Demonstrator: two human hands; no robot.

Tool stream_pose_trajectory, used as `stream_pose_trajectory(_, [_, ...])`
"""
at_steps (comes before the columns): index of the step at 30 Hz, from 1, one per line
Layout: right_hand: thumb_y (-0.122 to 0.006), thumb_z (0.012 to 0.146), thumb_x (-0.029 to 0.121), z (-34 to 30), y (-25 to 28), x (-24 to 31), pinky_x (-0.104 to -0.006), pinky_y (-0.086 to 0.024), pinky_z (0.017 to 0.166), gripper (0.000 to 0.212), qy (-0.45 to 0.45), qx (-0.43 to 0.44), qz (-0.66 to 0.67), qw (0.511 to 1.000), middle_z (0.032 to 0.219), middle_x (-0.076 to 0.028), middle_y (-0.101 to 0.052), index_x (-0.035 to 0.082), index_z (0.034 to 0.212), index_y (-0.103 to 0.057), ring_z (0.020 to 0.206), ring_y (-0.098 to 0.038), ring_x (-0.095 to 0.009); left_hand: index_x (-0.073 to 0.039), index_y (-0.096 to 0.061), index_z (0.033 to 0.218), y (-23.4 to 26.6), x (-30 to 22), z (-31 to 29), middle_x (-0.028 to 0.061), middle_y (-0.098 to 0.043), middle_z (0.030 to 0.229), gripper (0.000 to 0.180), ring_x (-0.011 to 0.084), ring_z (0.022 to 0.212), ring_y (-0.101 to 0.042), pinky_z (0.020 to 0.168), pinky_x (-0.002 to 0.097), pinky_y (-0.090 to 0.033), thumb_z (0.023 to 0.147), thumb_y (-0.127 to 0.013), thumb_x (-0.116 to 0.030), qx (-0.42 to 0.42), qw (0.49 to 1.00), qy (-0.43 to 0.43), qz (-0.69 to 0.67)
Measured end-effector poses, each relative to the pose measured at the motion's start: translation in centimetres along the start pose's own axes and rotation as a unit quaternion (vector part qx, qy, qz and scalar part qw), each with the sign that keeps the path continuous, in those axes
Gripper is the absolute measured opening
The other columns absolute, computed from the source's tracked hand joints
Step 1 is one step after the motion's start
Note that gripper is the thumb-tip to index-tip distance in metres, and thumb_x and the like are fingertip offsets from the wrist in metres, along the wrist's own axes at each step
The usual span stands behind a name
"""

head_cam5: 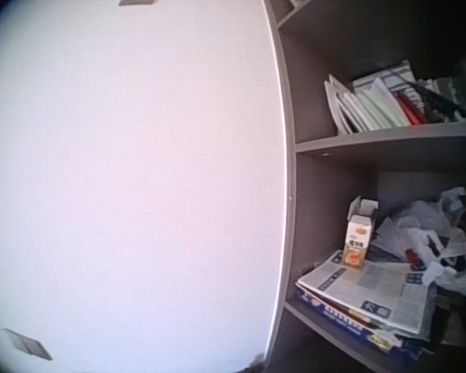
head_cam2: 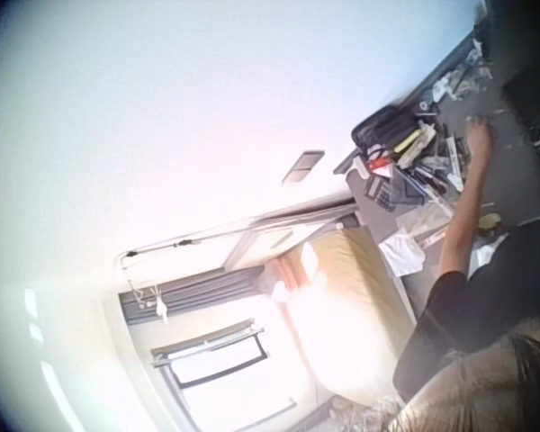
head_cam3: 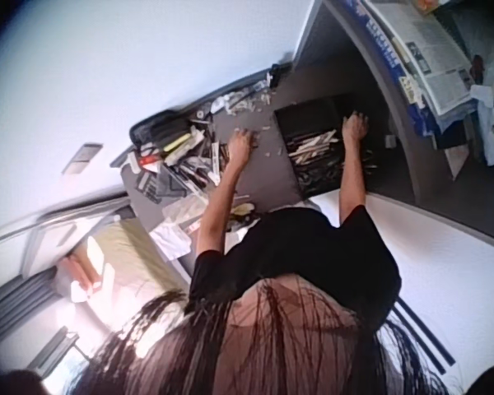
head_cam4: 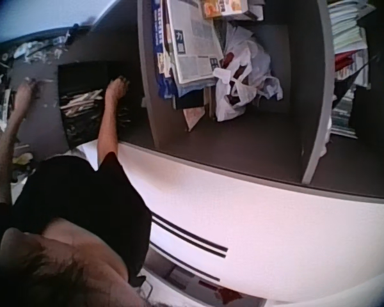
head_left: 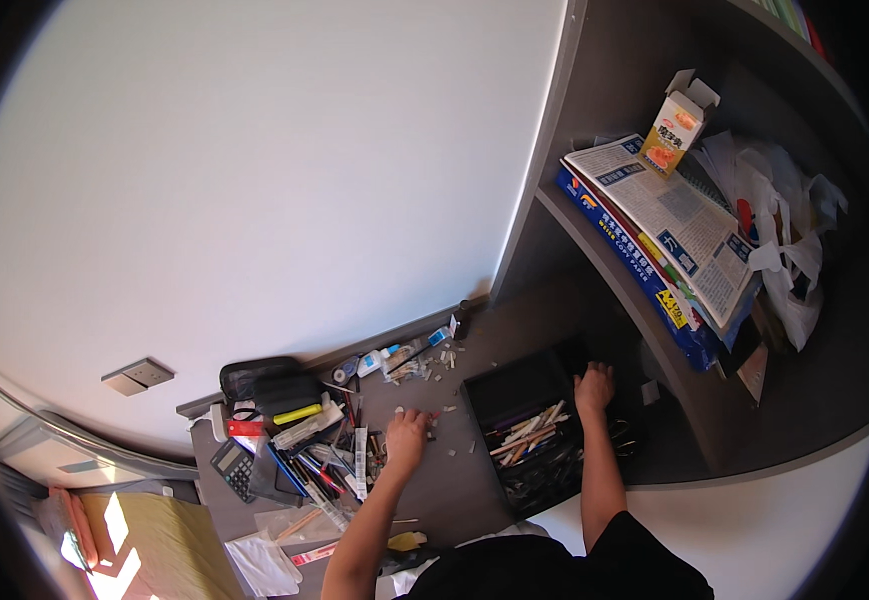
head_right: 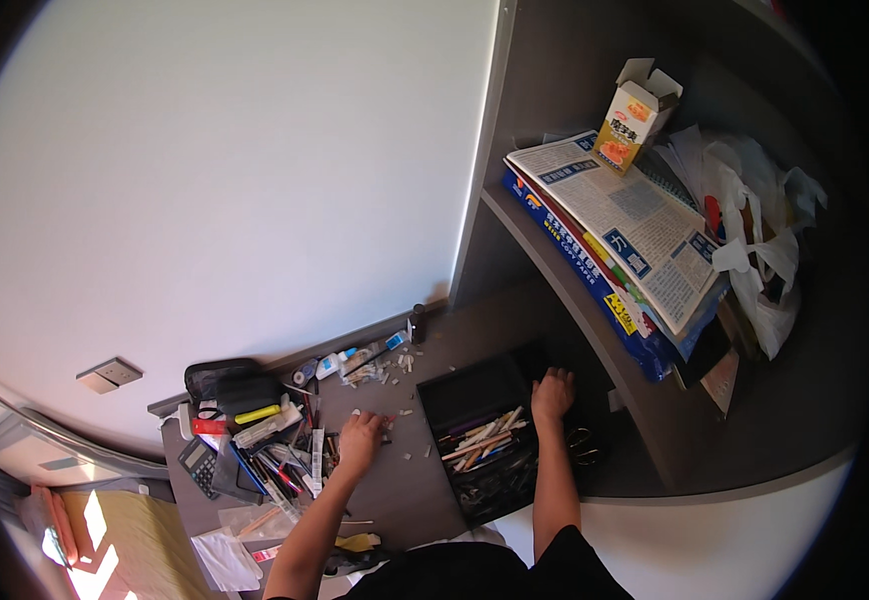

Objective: The person organizes stationery by picking up pens and other small office supplies from a desk and placing them into a black organizer tray.

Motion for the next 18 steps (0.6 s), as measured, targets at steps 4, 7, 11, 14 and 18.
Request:
stream_pose_trajectory(4, [-0.070, 0.083, 0.019, -1.8, 4.4, 3.0, -0.0429, -0.045, 0.092, 0.033, 0.072, -0.121, 0.059, 0.988, 0.109, -0.012, -0.059, 0.004, 0.110, -0.061, 0.109, -0.054, -0.032, -0.012, -0.067, 0.101, 2.1, 0.2, -0.9, 0.0084, -0.066, 0.085, 0.022, 0.0284, 0.090, -0.060, 0.078, 0.0431, -0.047, 0.080, -0.064, -0.015, 0.000, 1.000, 0.011, -0.004])
stream_pose_trajectory(7, [-0.068, 0.082, 0.012, -3.7, 7.8, 10.3, -0.0427, -0.047, 0.085, 0.026, 0.216, -0.129, 0.242, 0.937, 0.104, -0.012, -0.059, 0.004, 0.106, -0.061, 0.098, -0.056, -0.033, -0.012, -0.067, 0.100, 3.5, 0.7, -0.6, 0.0094, -0.066, 0.080, 0.020, 0.0289, 0.089, -0.061, 0.079, 0.0440, -0.046, 0.081, -0.062, -0.013, 0.002, 0.999, 0.050, -0.013])
stream_pose_trajectory(11, [-0.070, 0.079, 0.011, -6.3, 7.6, 22.9, -0.0383, -0.050, 0.084, 0.029, 0.391, -0.023, 0.337, 0.856, 0.109, -0.009, -0.059, 0.006, 0.107, -0.063, 0.102, -0.058, -0.029, -0.010, -0.067, 0.098, 2.4, 2.5, 0.3, 0.0086, -0.066, 0.080, 0.018, 0.0289, 0.086, -0.061, 0.078, 0.0431, -0.046, 0.081, -0.063, -0.014, -0.010, 0.998, 0.050, -0.033])
stream_pose_trajectory(14, [-0.069, 0.078, 0.010, -5.4, 1.9, 29.2, -0.0390, -0.051, 0.084, 0.033, 0.432, 0.014, 0.260, 0.864, 0.118, -0.009, -0.054, 0.007, 0.110, -0.061, 0.106, -0.057, -0.029, -0.009, -0.068, 0.094, 3.1, 1.9, 1.0, 0.0084, -0.066, 0.079, 0.015, 0.0286, 0.084, -0.061, 0.077, 0.0426, -0.046, 0.081, -0.064, -0.014, -0.036, 0.997, 0.049, -0.057])
stream_pose_trajectory(18, [-0.057, 0.083, 0.007, -4.4, -3.0, 33.8, -0.0421, -0.053, 0.080, 0.023, 0.450, 0.027, 0.142, 0.881, 0.113, -0.011, -0.053, 0.006, 0.106, -0.059, 0.101, -0.058, -0.030, -0.009, -0.069, 0.088, 4.9, 1.4, -1.2, 0.0077, -0.066, 0.078, 0.011, 0.0277, 0.078, -0.060, 0.073, 0.0416, -0.046, 0.080, -0.067, -0.015, -0.074, 0.990, 0.070, -0.099])
Point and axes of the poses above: each hand's wrist, its own z-axis towards the middle knuckle, its own y-axis out of the back of the hand, x = y × z, the point moved 8 cm from there along z, towards the middle knuckle
